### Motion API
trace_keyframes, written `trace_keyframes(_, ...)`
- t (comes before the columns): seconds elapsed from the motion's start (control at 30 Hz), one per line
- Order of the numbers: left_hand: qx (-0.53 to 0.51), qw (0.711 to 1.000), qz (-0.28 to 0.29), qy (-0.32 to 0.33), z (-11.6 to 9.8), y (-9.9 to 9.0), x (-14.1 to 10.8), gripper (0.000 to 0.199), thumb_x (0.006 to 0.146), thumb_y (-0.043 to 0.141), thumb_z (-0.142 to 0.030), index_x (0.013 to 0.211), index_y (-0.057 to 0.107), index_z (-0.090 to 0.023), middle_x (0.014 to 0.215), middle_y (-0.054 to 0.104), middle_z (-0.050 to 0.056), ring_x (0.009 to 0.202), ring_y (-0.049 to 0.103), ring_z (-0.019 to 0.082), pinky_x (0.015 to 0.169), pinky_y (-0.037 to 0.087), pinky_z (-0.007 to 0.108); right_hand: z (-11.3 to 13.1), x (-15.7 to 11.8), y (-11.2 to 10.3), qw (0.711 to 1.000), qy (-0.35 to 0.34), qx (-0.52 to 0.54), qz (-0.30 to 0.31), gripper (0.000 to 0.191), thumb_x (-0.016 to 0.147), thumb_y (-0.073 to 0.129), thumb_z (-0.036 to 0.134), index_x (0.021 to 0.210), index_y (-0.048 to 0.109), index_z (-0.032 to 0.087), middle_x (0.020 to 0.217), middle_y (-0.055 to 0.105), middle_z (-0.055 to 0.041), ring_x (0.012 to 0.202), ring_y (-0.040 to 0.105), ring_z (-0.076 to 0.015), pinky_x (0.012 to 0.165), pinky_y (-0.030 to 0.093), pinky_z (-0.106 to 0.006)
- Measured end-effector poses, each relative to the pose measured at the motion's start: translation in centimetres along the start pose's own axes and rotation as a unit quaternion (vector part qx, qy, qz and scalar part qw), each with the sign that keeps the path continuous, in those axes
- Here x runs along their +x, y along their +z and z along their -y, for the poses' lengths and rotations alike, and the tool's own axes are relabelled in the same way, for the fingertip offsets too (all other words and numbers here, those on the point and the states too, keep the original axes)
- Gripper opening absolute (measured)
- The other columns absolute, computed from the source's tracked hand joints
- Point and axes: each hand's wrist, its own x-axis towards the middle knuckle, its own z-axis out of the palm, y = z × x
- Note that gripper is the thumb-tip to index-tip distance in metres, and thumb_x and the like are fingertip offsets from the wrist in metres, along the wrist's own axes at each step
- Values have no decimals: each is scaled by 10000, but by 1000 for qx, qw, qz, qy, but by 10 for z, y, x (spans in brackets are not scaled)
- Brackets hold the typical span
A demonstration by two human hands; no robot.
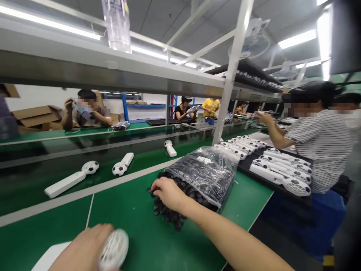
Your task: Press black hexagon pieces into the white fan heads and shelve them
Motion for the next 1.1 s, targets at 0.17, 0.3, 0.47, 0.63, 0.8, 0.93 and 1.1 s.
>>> trace_keyframes(0.17, -54, 993, 59, -82, -21, -29, 27, 585, 667, 520, -612, 1022, 512, -147, 995, 594, 134, 899, 573, 301, 727, 432, 362, 28, 2, 11, 984, -36, 171, 14, 191, 800, 492, 99, 928, 619, 162, 870, 566, -18, 569, 545, -57, 619, 474, -203)
trace_keyframes(0.3, -155, 979, 96, -87, -15, -26, 33, 585, 619, 572, -622, 1021, 517, -200, 990, 599, 72, 839, 591, 257, 648, 438, 308, 32, -3, 21, 967, -47, 251, 16, 117, 795, 530, 163, 842, 635, 181, 806, 602, 1, 645, 586, -89, 688, 493, -244)
trace_keyframes(0.47, -157, 981, 63, -90, -17, -19, 24, 571, 630, 603, -530, 1104, 499, -228, 1060, 585, 52, 884, 582, 243, 685, 435, 305, 33, -9, 21, 936, -27, 349, 38, 66, 780, 569, 212, 800, 622, 178, 756, 632, 8, 707, 597, -117, 668, 497, -244)
trace_keyframes(0.63, -141, 986, 69, -65, -14, -17, 24, 592, 654, 578, -544, 1171, 478, -271, 1125, 543, 17, 869, 590, 217, 643, 436, 288, 39, -20, 23, 954, -109, 269, 81, 34, 760, 617, 170, 750, 646, 183, 763, 623, 9, 735, 566, -111, 727, 453, -240)
trace_keyframes(0.8, -149, 984, 74, -57, -11, -15, 26, 764, 632, 547, -662, 1275, 404, -275, 1198, 525, 33, 969, 569, 249, 720, 444, 304, 39, -25, 32, 967, -99, 225, 72, 32, 770, 616, 188, 745, 635, 188, 759, 592, 8, 738, 552, -115, 720, 440, -248)
trace_keyframes(0.93, -160, 983, 75, -56, -12, -15, 26, 696, 674, 519, -638, 1254, 433, -262, 1217, 529, 46, 1003, 552, 260, 775, 438, 319, 36, -24, 38, 965, -84, 241, 55, 58, 747, 641, 210, 707, 608, 184, 816, 508, -4, 824, 522, -132, 764, 441, -273)
trace_keyframes(1.1, -178, 978, 80, -71, -12, -18, 27, 649, 668, 543, -595, 1226, 461, -273, 1189, 548, 34, 981, 561, 254, 762, 447, 311, 34, -21, 42, 949, -4, 307, 66, 255, 664, 695, 202, 841, 511, 192, 1092, 495, -40, 1023, 493, -168, 817, 443, -305)
